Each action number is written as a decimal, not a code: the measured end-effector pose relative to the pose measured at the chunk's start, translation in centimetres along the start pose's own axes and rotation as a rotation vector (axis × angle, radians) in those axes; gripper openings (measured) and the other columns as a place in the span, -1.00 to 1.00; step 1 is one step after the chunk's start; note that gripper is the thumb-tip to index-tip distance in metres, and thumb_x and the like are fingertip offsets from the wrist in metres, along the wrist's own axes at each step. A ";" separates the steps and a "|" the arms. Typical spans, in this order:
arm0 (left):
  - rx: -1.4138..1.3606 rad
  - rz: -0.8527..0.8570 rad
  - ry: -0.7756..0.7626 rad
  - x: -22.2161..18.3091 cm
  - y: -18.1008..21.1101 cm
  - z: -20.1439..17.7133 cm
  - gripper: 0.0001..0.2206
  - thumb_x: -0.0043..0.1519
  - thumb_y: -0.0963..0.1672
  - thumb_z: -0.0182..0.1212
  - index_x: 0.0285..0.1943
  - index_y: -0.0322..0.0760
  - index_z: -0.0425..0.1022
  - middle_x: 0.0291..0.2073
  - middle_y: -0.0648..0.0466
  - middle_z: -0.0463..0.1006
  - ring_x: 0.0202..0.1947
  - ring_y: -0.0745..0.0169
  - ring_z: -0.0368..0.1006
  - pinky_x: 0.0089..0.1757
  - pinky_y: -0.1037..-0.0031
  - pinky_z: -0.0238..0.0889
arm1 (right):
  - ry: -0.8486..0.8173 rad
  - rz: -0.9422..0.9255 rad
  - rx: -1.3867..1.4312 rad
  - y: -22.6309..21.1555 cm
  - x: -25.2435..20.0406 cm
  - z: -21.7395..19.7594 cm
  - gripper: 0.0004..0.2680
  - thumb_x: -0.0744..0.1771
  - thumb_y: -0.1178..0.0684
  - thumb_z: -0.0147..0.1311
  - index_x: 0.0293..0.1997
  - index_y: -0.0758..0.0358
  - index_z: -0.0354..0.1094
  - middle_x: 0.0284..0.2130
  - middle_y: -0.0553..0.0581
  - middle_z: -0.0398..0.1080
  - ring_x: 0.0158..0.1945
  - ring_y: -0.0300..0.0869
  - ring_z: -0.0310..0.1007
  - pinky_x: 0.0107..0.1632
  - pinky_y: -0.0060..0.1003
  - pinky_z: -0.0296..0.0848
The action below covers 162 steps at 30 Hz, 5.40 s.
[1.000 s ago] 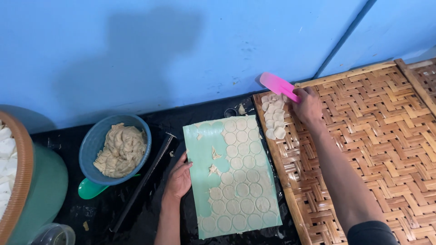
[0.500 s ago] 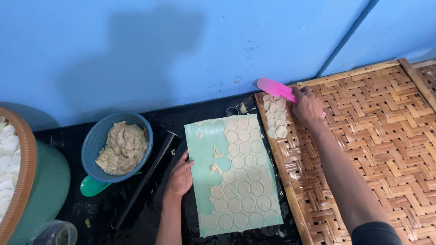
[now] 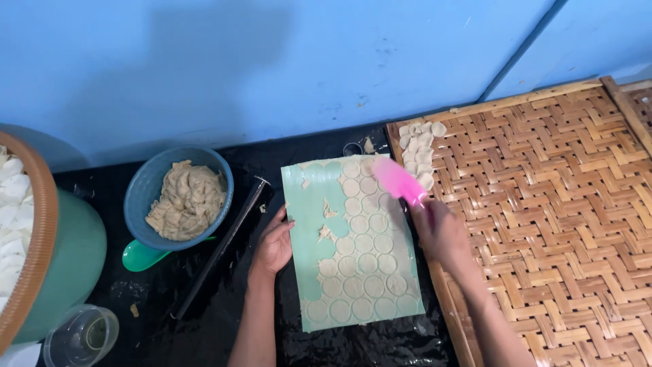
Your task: The recorder uses a round cutter to stamp out dough circles and then uses a spatula to move them to a woven tray.
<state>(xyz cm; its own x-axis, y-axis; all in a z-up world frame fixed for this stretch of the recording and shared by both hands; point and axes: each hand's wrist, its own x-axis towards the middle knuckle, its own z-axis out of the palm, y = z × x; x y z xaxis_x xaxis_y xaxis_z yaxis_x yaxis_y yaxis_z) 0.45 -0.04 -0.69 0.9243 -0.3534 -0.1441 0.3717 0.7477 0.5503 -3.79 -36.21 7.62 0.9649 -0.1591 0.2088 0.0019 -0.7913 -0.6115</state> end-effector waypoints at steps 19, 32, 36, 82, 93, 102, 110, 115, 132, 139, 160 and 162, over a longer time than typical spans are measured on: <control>0.015 0.005 0.012 -0.4 -0.1 -0.3 -0.43 0.26 -0.27 0.02 0.53 -0.38 0.14 0.25 -0.08 0.44 0.26 0.15 0.36 0.23 0.32 0.17 | -0.035 0.088 0.010 -3.8 -4.1 3.7 -0.80 0.35 0.07 0.05 -0.02 0.39 0.43 -0.30 0.47 0.50 -0.22 0.30 0.51 -0.15 0.11 0.45; 0.008 0.004 -0.010 -0.2 -0.2 -0.7 -0.43 0.26 -0.28 0.03 0.53 -0.39 0.14 0.20 -0.07 0.48 0.21 0.17 0.41 0.20 0.35 0.21 | -0.115 0.092 -0.104 -4.3 -3.7 4.5 -0.84 0.37 0.06 0.00 -0.15 0.35 0.44 -0.37 0.40 0.47 -0.28 0.30 0.50 -0.21 0.16 0.42; 0.022 0.004 -0.011 -0.2 -0.1 -0.5 -0.42 0.26 -0.28 0.03 0.54 -0.40 0.13 0.21 -0.07 0.47 0.21 0.17 0.40 0.20 0.35 0.21 | -0.056 0.063 -0.136 -4.6 -3.3 4.5 -0.84 0.37 0.08 0.03 -0.12 0.37 0.44 -0.33 0.38 0.47 -0.27 0.28 0.49 -0.21 0.14 0.42; 0.016 -0.003 0.003 -0.3 -0.1 0.1 -0.44 0.24 -0.28 0.02 0.51 -0.39 0.16 0.22 -0.05 0.47 0.25 0.16 0.37 0.23 0.32 0.18 | 0.015 0.472 0.183 7.9 -0.3 0.9 -0.69 0.39 -0.14 0.06 0.10 0.27 0.52 -0.52 0.22 0.51 -0.46 -0.15 0.50 -0.40 -0.25 0.39; 0.027 0.011 0.005 -0.2 -0.3 -0.7 -0.45 0.25 -0.28 0.01 0.51 -0.40 0.16 0.22 -0.05 0.47 0.24 0.17 0.38 0.22 0.34 0.18 | 0.206 0.350 0.039 13.7 6.8 2.0 -0.68 0.36 -0.14 0.14 0.03 0.37 0.51 -0.24 0.44 0.53 -0.12 0.19 0.58 -0.04 -0.03 0.49; 0.011 0.004 0.028 -0.2 -0.2 -0.4 -0.44 0.26 -0.29 0.01 0.53 -0.38 0.15 0.20 -0.04 0.49 0.22 0.19 0.39 0.20 0.34 0.21 | 0.235 0.178 -0.377 6.6 5.3 -1.1 -0.82 0.40 0.12 0.04 0.00 0.42 0.47 -0.24 0.45 0.47 -0.40 0.22 0.55 -0.38 0.07 0.52; 0.008 -0.010 0.038 -0.2 -0.1 -0.4 -0.44 0.25 -0.29 0.01 0.52 -0.35 0.16 0.20 -0.04 0.49 0.22 0.18 0.40 0.20 0.33 0.20 | 0.162 0.195 -0.195 2.5 1.3 -1.5 -0.82 0.42 0.07 0.00 0.02 0.38 0.45 -0.36 0.35 0.52 -0.40 0.08 0.58 -0.35 -0.03 0.50; 0.016 -0.018 0.035 -0.1 0.0 -0.3 -0.44 0.25 -0.28 0.02 0.51 -0.32 0.17 0.20 -0.04 0.49 0.22 0.17 0.40 0.20 0.33 0.20 | 0.066 0.228 -0.044 -2.2 -3.9 0.3 -0.73 0.37 0.03 0.11 0.14 0.39 0.42 -0.44 0.37 0.53 -0.43 0.06 0.56 -0.33 -0.04 0.51; 0.021 -0.001 -0.007 -0.2 -0.1 -0.7 -0.42 0.25 -0.27 0.04 0.53 -0.35 0.14 0.22 -0.04 0.47 0.23 0.18 0.38 0.22 0.34 0.19 | -0.120 0.215 -0.043 -5.3 -7.0 1.4 -0.75 0.34 0.00 0.08 0.03 0.35 0.46 -0.26 0.43 0.53 -0.17 0.26 0.55 -0.12 0.06 0.48; 0.014 -0.002 -0.010 -0.2 0.0 -0.4 -0.44 0.25 -0.28 0.03 0.51 -0.38 0.13 0.21 -0.05 0.47 0.23 0.16 0.40 0.21 0.33 0.21 | -0.180 0.244 -0.028 -4.2 -6.7 2.2 -0.76 0.35 -0.03 0.07 0.00 0.29 0.50 -0.33 0.42 0.54 -0.19 0.23 0.57 -0.11 0.03 0.51; 0.009 0.004 0.040 -0.4 0.0 0.0 -0.43 0.24 -0.28 0.03 0.52 -0.36 0.15 0.24 -0.06 0.46 0.26 0.17 0.37 0.23 0.34 0.19 | -0.262 0.309 0.275 0.3 -6.6 4.4 -0.74 0.33 -0.05 0.12 0.02 0.29 0.52 -0.48 0.13 0.60 -0.41 -0.24 0.61 -0.27 -0.31 0.51; 0.009 0.009 0.021 -0.4 -0.1 -0.2 -0.43 0.24 -0.28 0.04 0.52 -0.37 0.15 0.23 -0.06 0.46 0.26 0.17 0.37 0.23 0.34 0.19 | -0.375 0.396 0.419 0.3 -6.5 4.2 -0.74 0.36 -0.07 0.10 0.00 0.31 0.56 -0.56 0.05 0.48 -0.52 -0.33 0.35 -0.42 -0.36 0.36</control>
<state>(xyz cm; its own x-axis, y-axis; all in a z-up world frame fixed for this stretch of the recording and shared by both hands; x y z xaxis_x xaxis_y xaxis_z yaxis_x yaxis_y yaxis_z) 0.12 0.13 -0.81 0.9293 -0.3348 -0.1558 0.3624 0.7459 0.5589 -8.96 -32.92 2.93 0.9392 -0.1145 -0.3238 -0.3416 -0.4087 -0.8463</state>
